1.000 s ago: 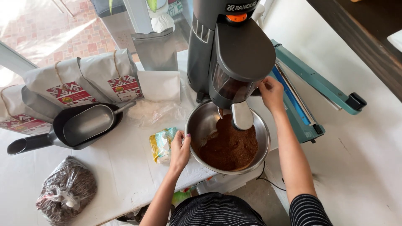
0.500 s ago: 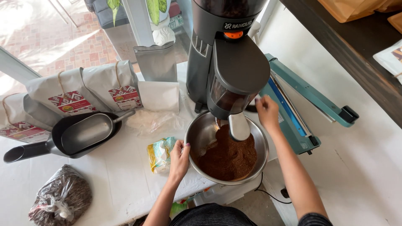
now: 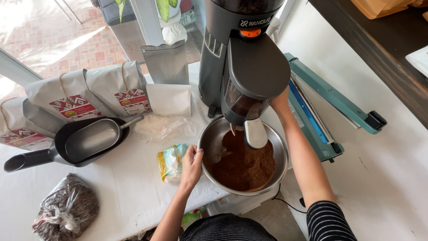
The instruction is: Grinding coffee beans and packaging the grounds into bags.
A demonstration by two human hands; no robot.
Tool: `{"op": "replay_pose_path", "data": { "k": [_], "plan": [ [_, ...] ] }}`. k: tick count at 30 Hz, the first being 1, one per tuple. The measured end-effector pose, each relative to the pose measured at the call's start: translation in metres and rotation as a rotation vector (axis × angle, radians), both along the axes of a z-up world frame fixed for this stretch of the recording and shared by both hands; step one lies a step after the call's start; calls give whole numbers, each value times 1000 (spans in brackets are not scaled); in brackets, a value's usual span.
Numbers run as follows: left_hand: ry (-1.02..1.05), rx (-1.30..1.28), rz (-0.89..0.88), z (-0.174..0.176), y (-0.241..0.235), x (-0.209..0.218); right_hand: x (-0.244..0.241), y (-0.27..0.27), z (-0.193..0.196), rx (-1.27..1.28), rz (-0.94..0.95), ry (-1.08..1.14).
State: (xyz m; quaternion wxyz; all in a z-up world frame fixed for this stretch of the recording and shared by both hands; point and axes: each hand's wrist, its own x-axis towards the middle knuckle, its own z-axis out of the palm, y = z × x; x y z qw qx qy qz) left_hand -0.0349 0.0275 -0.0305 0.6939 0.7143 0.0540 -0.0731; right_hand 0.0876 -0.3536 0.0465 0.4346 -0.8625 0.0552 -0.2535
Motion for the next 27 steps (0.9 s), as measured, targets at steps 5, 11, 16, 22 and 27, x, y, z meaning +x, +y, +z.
{"op": "replay_pose_path", "data": {
  "k": [5, 11, 16, 22, 27],
  "plan": [
    [9, -21, -3, -2, -1, 1, -35, 1, -12, 2, -19, 30],
    [8, -26, -41, -6, 0, 11, -55, 10, -6, -123, -68, -34],
    [-3, -40, -72, -11, 3, 21, -39, 27, 28, -154, -66, -76],
    [-26, -18, -85, -7, 2, 20, -46, 53, 50, -38, -25, -45],
    [-29, -8, -91, -6, 0, 22, -66, 0, -28, -114, -53, -5]
  ]
}}
